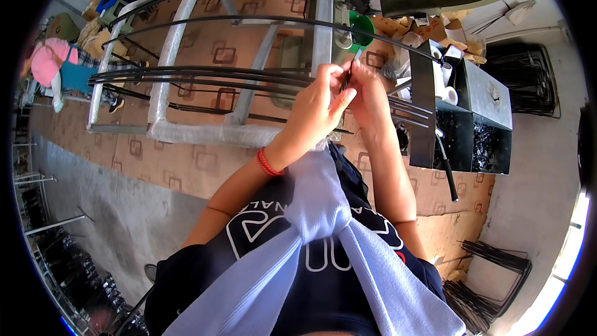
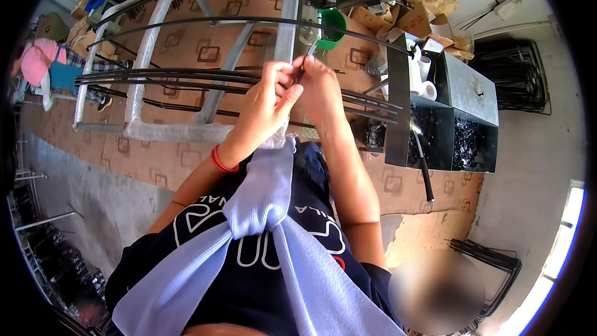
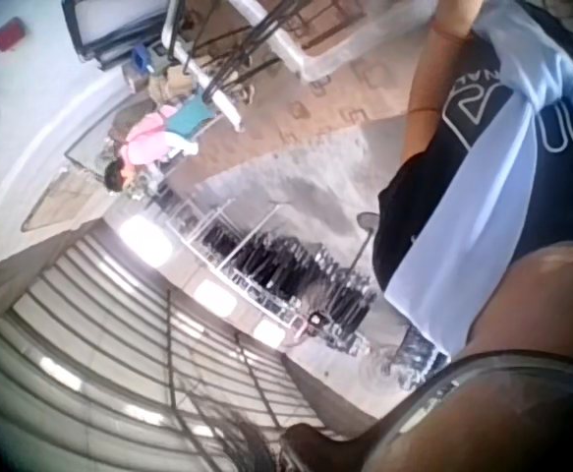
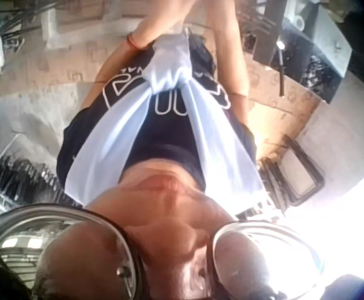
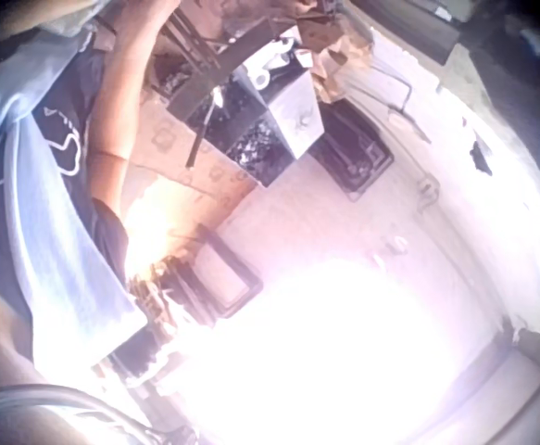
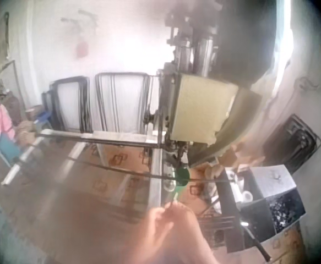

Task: The person assembles a metal frame structure by inserting long black rods into a jig and securing them with small black plastic clips. They repeatedly pick up rods, align them within the frame, and use a hammer to tap the clips into place, ensuring the rods are held securely.

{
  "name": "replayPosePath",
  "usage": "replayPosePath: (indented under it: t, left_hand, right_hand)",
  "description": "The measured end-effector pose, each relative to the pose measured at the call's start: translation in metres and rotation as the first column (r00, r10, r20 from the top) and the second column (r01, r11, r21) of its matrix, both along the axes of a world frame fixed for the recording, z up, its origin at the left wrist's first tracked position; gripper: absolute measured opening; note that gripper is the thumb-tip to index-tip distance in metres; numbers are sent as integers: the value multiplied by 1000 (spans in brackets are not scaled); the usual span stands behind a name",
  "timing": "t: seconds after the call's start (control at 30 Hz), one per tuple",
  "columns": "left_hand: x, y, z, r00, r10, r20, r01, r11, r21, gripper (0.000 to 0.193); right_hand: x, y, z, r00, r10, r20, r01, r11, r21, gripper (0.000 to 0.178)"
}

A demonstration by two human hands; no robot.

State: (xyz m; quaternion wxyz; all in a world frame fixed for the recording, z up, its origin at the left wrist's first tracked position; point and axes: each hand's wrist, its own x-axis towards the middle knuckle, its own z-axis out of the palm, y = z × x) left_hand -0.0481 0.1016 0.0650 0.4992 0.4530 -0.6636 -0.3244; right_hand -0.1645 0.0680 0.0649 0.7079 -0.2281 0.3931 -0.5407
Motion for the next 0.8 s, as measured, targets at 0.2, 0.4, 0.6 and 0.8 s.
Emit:
replayPosePath:
  t: [0.2,0.4,0.6,0.8]
  left_hand:
    - [37,-19,-20,850,198,488,-82,965,-248,18]
    - [59,-24,-57,750,241,616,-119,965,-232,25]
    - [57,-23,-60,755,257,603,-125,960,-252,23]
    - [58,-25,-64,760,278,587,-127,950,-285,22]
  right_hand:
    - [-14,-67,-18,875,-141,-463,113,990,-90,30]
    - [-13,-77,-22,885,-77,-458,68,997,-36,30]
    - [-19,-79,-27,872,-40,-489,41,999,-9,30]
    - [-38,-79,-45,825,18,-564,-33,999,-16,26]
